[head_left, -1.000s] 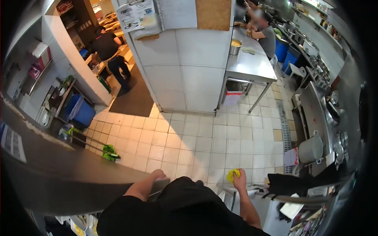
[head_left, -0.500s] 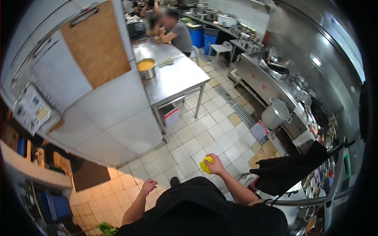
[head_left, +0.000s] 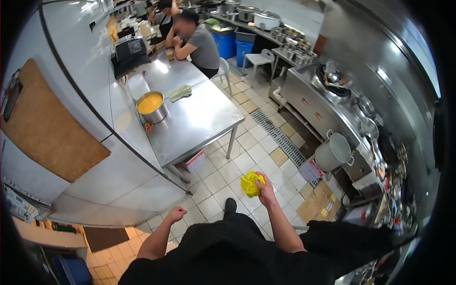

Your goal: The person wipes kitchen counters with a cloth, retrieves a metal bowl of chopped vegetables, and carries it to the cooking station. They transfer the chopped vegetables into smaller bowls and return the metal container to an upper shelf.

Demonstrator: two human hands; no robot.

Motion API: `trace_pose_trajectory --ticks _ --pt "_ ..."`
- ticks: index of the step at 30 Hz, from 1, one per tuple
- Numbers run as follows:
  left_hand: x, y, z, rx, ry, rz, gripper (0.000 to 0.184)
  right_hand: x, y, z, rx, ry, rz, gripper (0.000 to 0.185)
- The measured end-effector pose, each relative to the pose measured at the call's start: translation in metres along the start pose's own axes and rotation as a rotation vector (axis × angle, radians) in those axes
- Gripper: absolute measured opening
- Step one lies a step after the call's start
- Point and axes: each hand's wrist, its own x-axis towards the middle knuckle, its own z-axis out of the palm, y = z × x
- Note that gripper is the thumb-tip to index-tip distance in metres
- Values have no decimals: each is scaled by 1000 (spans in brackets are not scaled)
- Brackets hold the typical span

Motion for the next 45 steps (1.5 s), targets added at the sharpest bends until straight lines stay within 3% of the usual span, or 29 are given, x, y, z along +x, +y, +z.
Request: trace_pose_trajectory --ticks 3,5,6,7,8,10,11,14,15,18,21,24,27,30,33,34,36,38,42,43,45 --pt "11 2 -15 440 -210 -56 42 72 -39 22 -68 -107 -24 41" --pt "38 -33 -10 548 -232 108 45 121 -70 44 -104 -178 -92 43" --pt "41 -39 -15 398 -173 16 40 145 -87 61 -113 -219 -129 46" --pt "35 -20 -15 -114 -68 -362 33 168 -99 77 -117 -253 -178 46" --pt "41 -14 -19 -182 -83 -393 32 190 -112 90 -125 -295 -220 48" --pt "46 -11 -25 -348 -87 -472 30 242 -129 105 -576 -301 -531 50" --pt "53 -11 -30 -107 -171 -327 22 264 -127 117 -795 -322 -686 52" --pt "80 2 -43 -88 -129 -336 15 308 -130 136 -1224 -148 -379 64" --pt "99 -12 -46 67 -191 -141 13 330 -118 132 -1252 -161 -349 68" --pt "133 13 -72 512 -187 140 17 365 -93 139 -1427 -118 -256 76" --pt "155 52 -73 -507 -2 -419 23 415 -54 146 -1519 19 -172 86" --pt "150 87 -76 -653 69 -443 30 455 -16 155 -1512 233 -126 87" --pt "133 103 -67 -697 126 -477 26 488 20 157 -1701 254 -122 82" --pt "103 109 -38 -879 228 -667 23 524 25 169 -1745 100 -368 77" --pt "58 119 4 -1039 357 -840 19 595 9 191 -1716 -265 -540 71" --pt "34 115 24 -536 200 -504 17 617 2 205 -1776 -323 -588 69" --pt "15 128 68 -952 170 -849 17 665 -6 230 -1827 -440 -664 67" --pt "5 154 105 -810 104 -864 21 714 -7 252 -1815 -561 -707 66" --pt "2 191 151 -506 20 -625 25 743 -8 279 -1692 -634 -751 62" --pt "12 214 138 -209 -33 -507 25 742 -7 276 -1662 -618 -743 62" --pt "27 247 132 -850 235 -757 25 728 0 263 -1618 -561 -764 67"
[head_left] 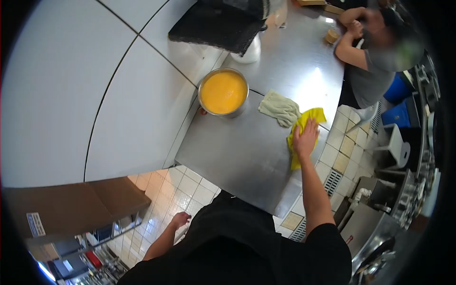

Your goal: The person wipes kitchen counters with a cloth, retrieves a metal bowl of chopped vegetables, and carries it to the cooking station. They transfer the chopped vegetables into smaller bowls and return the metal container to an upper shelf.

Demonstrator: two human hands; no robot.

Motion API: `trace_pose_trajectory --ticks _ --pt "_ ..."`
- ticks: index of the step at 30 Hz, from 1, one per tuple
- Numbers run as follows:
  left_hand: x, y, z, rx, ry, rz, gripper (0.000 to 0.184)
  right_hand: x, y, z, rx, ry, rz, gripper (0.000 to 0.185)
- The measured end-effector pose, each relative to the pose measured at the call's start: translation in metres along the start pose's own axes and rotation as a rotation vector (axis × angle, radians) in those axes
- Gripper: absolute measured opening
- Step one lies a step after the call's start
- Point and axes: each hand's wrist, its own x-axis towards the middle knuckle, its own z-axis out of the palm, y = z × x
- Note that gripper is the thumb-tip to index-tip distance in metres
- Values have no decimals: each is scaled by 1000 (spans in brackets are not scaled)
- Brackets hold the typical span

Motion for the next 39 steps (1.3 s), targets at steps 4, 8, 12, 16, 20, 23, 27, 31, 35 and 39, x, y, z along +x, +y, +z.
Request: trace_pose_trajectory --ticks 4,8,12,16,20,23,27,31,35,39 --pt "-27 40 32 -448 254 -271 28 -119 -57 -14 37 -138 -67 76" --pt "-58 29 64 -435 278 -342 32 -179 -127 -17 134 -412 -320 77" --pt "-77 8 101 -404 329 -341 37 -160 -196 13 225 -536 -564 76" --pt "-70 -20 128 -510 351 -332 39 -140 -267 55 308 -729 -927 66" --pt "-73 -17 143 -603 396 -329 35 -139 -316 101 320 -1018 -905 58" --pt "-71 -40 170 -769 430 -296 32 -102 -353 121 363 -487 -798 67" --pt "-122 21 150 -598 406 -317 28 -43 -355 158 -133 -385 -726 56" --pt "-105 -14 167 -697 417 -222 23 -45 -333 132 3 -674 -521 36" --pt "-69 -88 195 -505 396 46 20 -73 -282 105 118 -579 -520 27" --pt "-40 -119 179 -647 323 -69 21 -71 -230 110 158 -483 -624 26"
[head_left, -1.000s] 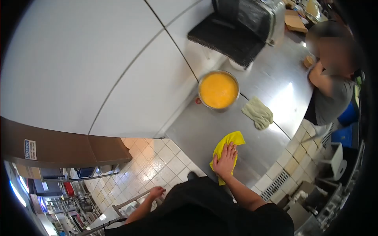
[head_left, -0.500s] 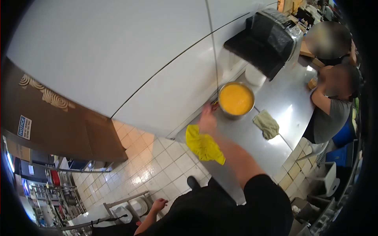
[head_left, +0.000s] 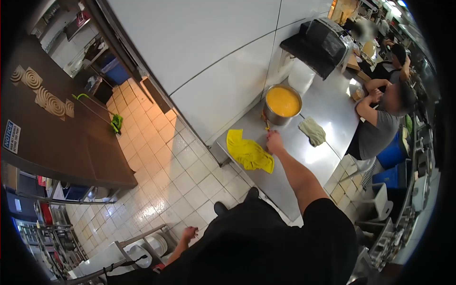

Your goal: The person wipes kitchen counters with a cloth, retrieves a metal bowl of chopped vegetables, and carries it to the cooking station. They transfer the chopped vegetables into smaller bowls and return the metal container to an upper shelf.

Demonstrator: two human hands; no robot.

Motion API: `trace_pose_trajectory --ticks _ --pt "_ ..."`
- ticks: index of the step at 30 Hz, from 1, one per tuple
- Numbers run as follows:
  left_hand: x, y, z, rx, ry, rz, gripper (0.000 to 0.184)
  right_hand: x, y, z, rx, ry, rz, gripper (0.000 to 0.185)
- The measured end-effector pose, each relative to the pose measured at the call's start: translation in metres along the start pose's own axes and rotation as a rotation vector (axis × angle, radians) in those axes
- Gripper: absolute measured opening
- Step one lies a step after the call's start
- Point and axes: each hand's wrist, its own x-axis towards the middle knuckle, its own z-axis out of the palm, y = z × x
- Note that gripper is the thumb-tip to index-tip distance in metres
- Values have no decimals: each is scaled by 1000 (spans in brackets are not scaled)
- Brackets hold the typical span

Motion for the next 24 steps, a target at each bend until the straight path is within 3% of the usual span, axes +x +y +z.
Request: trace_pose_trajectory --ticks 3,12,15,17,19,21,24 --pt "21 15 -10 -291 59 -198 23 -27 -1 -33 89 -11 188 25" --pt "33 71 -31 -324 99 -129 20 -69 16 -84 -37 151 381 32" --pt "32 66 -35 -321 100 -135 19 -72 -27 -75 12 204 148 45" --pt "30 61 -38 -310 111 -158 18 -75 -74 -71 47 39 -94 59" --pt "33 49 -42 -295 100 -190 17 -77 -107 -40 -136 -57 -264 67" --pt "39 36 -45 -272 65 -235 17 -79 -111 8 -131 -342 -129 67" --pt "32 44 -49 -154 18 -179 17 -114 -121 17 -105 -183 -64 61"
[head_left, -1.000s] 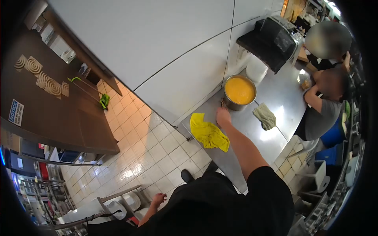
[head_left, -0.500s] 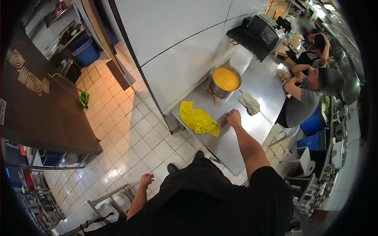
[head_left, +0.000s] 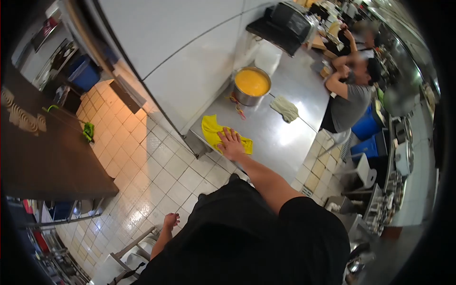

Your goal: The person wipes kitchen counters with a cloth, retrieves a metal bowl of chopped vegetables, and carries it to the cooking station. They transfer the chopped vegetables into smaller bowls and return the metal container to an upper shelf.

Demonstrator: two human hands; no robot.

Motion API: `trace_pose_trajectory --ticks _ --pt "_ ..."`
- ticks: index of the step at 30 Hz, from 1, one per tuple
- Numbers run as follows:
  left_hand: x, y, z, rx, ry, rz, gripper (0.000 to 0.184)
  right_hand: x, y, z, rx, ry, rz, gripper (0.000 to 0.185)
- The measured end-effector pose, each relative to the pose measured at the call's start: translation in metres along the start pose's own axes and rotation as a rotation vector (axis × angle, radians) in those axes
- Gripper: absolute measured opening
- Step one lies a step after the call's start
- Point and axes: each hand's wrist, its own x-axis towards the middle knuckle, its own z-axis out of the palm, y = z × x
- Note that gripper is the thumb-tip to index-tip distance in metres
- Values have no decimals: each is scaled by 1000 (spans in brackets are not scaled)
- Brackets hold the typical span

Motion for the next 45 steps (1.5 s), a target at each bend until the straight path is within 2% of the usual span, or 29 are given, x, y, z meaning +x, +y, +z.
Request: trace_pose_trajectory --ticks 2,3,4,5,9,12,14,16,19,26,29,33,36,38,39,40,42,43,45 --pt "15 -12 -4 118 -48 137 17 -33 15 -13 0 -38 -53 60" --pt "13 -2 0 34 -38 47 17 -52 28 -19 -2 -63 -86 60" --pt "13 5 5 -51 -24 -44 17 -74 42 -24 -34 -60 -18 60" --pt "13 9 9 -44 -22 -41 19 -96 60 -29 -67 -57 44 61" --pt "10 24 30 -37 -63 -19 21 -151 158 -39 -91 181 423 62" --pt "8 42 44 121 -87 27 20 -136 216 -67 0 209 602 64" --pt "20 40 49 100 -88 17 19 -115 244 -85 29 176 632 69" --pt "11 60 50 107 -59 -50 18 -87 264 -96 39 155 627 72" --pt "2 88 48 172 14 -6 19 -51 287 -111 11 141 596 73" --pt "-27 145 68 66 106 152 22 35 315 -131 -55 159 558 73" --pt "-22 129 74 200 115 150 27 49 312 -141 -33 169 543 73" --pt "-27 82 68 247 122 51 29 9 299 -134 -73 178 597 72" --pt "-31 33 55 84 165 -41 30 -33 282 -116 -116 232 648 69" --pt "-35 -21 47 2 95 -70 29 -60 268 -103 -152 281 698 69" --pt "-27 -34 41 -41 68 -56 29 -65 254 -108 -119 295 756 69" --pt "-28 -52 41 50 118 -127 28 -72 241 -106 -82 303 808 69" --pt "-32 -90 41 -74 117 -218 27 -77 239 -75 -156 311 951 68" --pt "-31 -119 34 -14 53 -7 26 -83 233 -62 -193 345 983 67" --pt "-21 -170 24 70 17 182 26 -81 213 -39 -209 350 1039 63"
